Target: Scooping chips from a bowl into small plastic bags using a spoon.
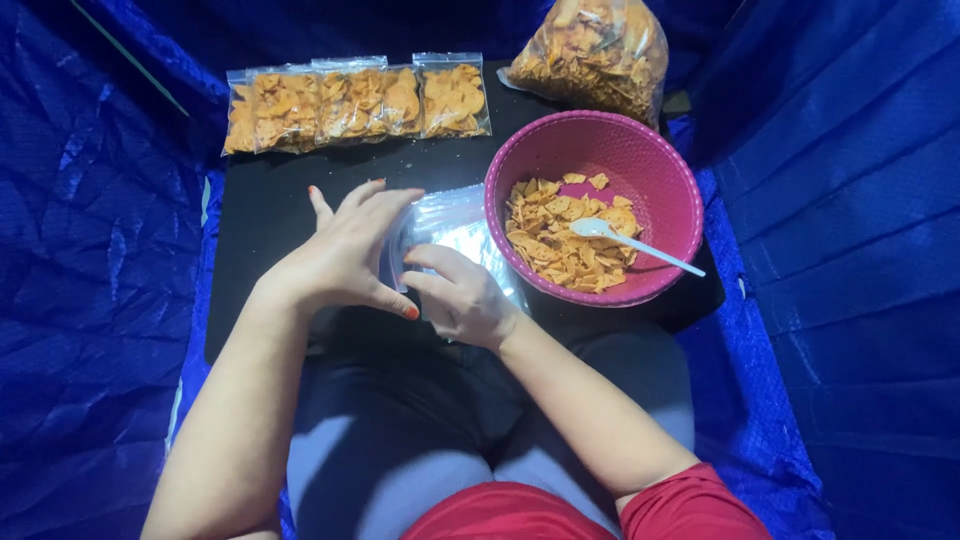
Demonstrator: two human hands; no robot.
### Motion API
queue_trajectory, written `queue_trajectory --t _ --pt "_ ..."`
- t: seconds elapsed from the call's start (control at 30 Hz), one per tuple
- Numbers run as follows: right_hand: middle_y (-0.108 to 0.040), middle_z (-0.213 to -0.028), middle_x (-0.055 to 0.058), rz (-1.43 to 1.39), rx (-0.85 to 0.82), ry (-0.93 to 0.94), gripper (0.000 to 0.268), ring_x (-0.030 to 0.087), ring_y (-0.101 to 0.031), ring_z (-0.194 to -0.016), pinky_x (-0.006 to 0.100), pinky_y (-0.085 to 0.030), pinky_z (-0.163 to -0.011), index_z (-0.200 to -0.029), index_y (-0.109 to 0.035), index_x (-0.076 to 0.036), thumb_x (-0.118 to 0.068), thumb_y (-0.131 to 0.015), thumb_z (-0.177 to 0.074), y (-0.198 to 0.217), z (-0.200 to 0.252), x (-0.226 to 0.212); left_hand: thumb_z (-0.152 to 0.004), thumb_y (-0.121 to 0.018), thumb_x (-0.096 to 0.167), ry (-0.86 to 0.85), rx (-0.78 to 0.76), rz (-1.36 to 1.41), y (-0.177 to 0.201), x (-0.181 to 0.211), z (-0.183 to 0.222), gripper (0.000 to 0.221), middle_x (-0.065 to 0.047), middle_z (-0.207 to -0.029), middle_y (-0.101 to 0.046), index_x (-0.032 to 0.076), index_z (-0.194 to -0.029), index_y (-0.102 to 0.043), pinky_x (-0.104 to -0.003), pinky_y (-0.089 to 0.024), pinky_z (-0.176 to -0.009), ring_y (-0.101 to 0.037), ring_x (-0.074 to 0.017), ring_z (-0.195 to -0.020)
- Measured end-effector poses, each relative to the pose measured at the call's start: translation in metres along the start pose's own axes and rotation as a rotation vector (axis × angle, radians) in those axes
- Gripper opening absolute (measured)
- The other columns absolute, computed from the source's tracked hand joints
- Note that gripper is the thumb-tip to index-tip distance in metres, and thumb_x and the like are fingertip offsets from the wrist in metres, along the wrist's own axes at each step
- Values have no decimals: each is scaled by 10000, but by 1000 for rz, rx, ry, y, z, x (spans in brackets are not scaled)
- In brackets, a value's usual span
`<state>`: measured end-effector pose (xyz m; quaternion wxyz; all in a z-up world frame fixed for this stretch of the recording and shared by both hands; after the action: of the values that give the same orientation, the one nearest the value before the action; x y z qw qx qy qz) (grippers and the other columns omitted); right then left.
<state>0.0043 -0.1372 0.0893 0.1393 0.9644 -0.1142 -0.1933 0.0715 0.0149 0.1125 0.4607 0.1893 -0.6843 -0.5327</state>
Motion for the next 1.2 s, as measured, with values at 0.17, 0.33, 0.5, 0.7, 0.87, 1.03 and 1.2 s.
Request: queue_trajectory --t 0.17,0.33,0.5,0.7,0.87,1.03,1.2 --pt "-685 -1136 109 37 -4 -47 186 319 -705 -1024 431 -618 -829 -1072 -718 -89 -56 -607 -927 -3 6 9 -377 -1066 516 18 -50 66 0 2 -3 1354 -233 -1417 -579 104 -1516 -461 -853 153 -1038 -285 -455 -1500" --pt "-674 -1103 103 82 27 -68 165 306 -700 -1005 418 -618 -825 -1050 -706 -93 -64 -629 -907 -1 6 14 -400 -1056 431 31 26 160 -12 -11 -16 1288 -188 -1377 -618 157 -1511 -466 -844 156 -1044 -304 -434 -1500" --pt "-669 -1096 123 173 60 -117 183 328 -698 -1010 416 -604 -850 -1060 -690 -64 -36 -601 -903 1 6 19 -449 -979 290 -14 96 225 -16 -20 -33 1280 -120 -1278 -629 163 -1578 -387 -891 95 -1017 -402 -421 -1404" --pt "-673 -1120 161 256 53 -180 244 353 -704 -1035 430 -599 -888 -1106 -690 -25 3 -549 -908 -1 12 28 -440 -930 210 -59 104 233 -30 -12 -43 1059 -162 -1298 -642 109 -1427 -557 -881 90 -1045 -429 -406 -1401" --pt "-651 -1177 190 296 25 -231 353 375 -684 -1069 449 -578 -915 -1192 -675 -16 31 -494 -893 -3 13 32 -451 -928 248 -63 210 333 -34 -23 -47 977 -117 -1235 -680 131 -1365 -606 -835 120 -1075 -493 -373 -1359" --pt "-636 -1267 177 326 3 -232 453 361 -665 -1067 440 -547 -938 -1267 -665 -61 52 -468 -875 -6 16 37 -477 -950 304 -131 297 345 -31 -21 -39 925 -110 -1220 -695 120 -1324 -628 -825 133 -1085 -537 -375 -1321" --pt "-629 -1383 147 323 -5 -252 538 348 -648 -1038 438 -534 -914 -1330 -653 -123 52 -475 -853 -7 19 37 -477 -941 296 -134 270 322 -38 -18 -38 872 -128 -1209 -704 144 -1293 -673 -825 117 -1098 -535 -382 -1316"
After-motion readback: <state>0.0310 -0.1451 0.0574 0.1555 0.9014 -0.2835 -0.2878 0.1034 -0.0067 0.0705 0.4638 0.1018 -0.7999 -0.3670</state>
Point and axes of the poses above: each hand's wrist, its own z-axis away from the middle knuckle, its own y-axis out of the back of the hand, x = y × z, the point moved 5 cm from there along -z, towards the middle knuckle
